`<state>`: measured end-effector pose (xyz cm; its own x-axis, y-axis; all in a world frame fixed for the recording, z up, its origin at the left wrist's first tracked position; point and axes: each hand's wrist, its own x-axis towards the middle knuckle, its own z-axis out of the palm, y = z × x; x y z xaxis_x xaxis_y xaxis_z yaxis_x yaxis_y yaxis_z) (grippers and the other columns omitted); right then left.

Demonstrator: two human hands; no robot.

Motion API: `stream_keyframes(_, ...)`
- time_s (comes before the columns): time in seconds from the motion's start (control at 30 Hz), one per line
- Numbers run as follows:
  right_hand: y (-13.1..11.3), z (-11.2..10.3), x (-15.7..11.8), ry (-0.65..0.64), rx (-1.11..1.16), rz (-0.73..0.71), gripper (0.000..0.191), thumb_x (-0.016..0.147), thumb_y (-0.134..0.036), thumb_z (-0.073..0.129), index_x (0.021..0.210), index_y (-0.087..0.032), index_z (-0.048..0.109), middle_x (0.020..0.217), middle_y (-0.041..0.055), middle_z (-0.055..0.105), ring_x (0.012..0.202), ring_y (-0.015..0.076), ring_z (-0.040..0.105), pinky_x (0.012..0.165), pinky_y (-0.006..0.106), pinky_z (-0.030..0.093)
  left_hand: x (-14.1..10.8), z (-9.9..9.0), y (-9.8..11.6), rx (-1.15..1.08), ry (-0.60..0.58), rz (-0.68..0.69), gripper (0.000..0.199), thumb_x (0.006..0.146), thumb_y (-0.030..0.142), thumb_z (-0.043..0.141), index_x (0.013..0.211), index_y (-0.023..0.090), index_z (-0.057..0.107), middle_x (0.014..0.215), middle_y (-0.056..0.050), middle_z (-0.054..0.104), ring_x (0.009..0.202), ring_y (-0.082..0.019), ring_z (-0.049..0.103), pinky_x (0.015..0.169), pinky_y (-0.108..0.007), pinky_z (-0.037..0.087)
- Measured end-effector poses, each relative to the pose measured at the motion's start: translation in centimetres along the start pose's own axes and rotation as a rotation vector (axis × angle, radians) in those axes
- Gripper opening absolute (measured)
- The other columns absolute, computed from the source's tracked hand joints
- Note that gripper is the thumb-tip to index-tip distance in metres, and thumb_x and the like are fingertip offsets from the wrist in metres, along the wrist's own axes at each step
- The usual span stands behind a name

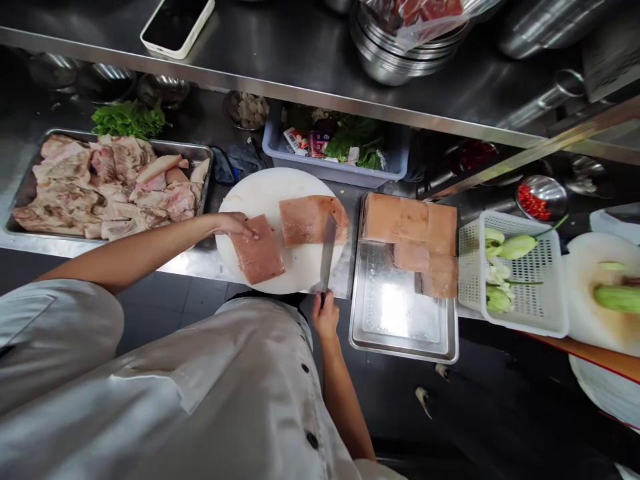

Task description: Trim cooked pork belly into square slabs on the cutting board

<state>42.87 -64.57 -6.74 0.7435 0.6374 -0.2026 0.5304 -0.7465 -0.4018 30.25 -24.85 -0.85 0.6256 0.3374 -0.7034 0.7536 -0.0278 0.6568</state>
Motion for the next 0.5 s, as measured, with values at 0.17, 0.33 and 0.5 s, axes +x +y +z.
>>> stream_keyframes(0.17,0.7,-2.0,0.1,-0.082,0.081,-0.225,0.039,0.102,-0.041,0.035,0.111,-0.017,0.063,0.08,0.0118,0.073,0.07,0.0248,0.069,0.062,0.029,0.046,-2.4,0.6,-0.8,-0.508,-0.12,-0.051,0.057,0.039,0.016,0.096,0.092,0.017,0.074,0.087,-0.008,0.079,0.073,-0.024,0.074,0.065,-0.032,0.058)
stream_keyframes(0.33,-1.7,-5.6,0.4,-0.34,0.087,-0.358,0.036,0.105,-0.041,0.036,0.116,-0.019,0.062,0.079,0.0078,0.072,0.073,0.0259,0.07,0.065,0.03,0.044,-6.8,1.4,-7.8,-0.91,0.114,-0.014,0.052,0.048,0.015,0.096,0.095,0.016,0.075,0.086,-0.006,0.079,0.07,-0.019,0.074,0.066,-0.026,0.062)
stream_keyframes(0.5,-7.0,-7.9,3.1,-0.525,-0.134,-0.307,0.027,0.107,-0.029,0.043,0.127,-0.019,0.057,0.087,0.0077,0.074,0.084,0.0259,0.07,0.069,0.028,0.04,-9.2,4.4,-13.2,-1.332,0.52,0.011,0.044,0.054,0.017,0.092,0.094,0.016,0.072,0.087,-0.004,0.08,0.074,-0.02,0.076,0.073,-0.032,0.066)
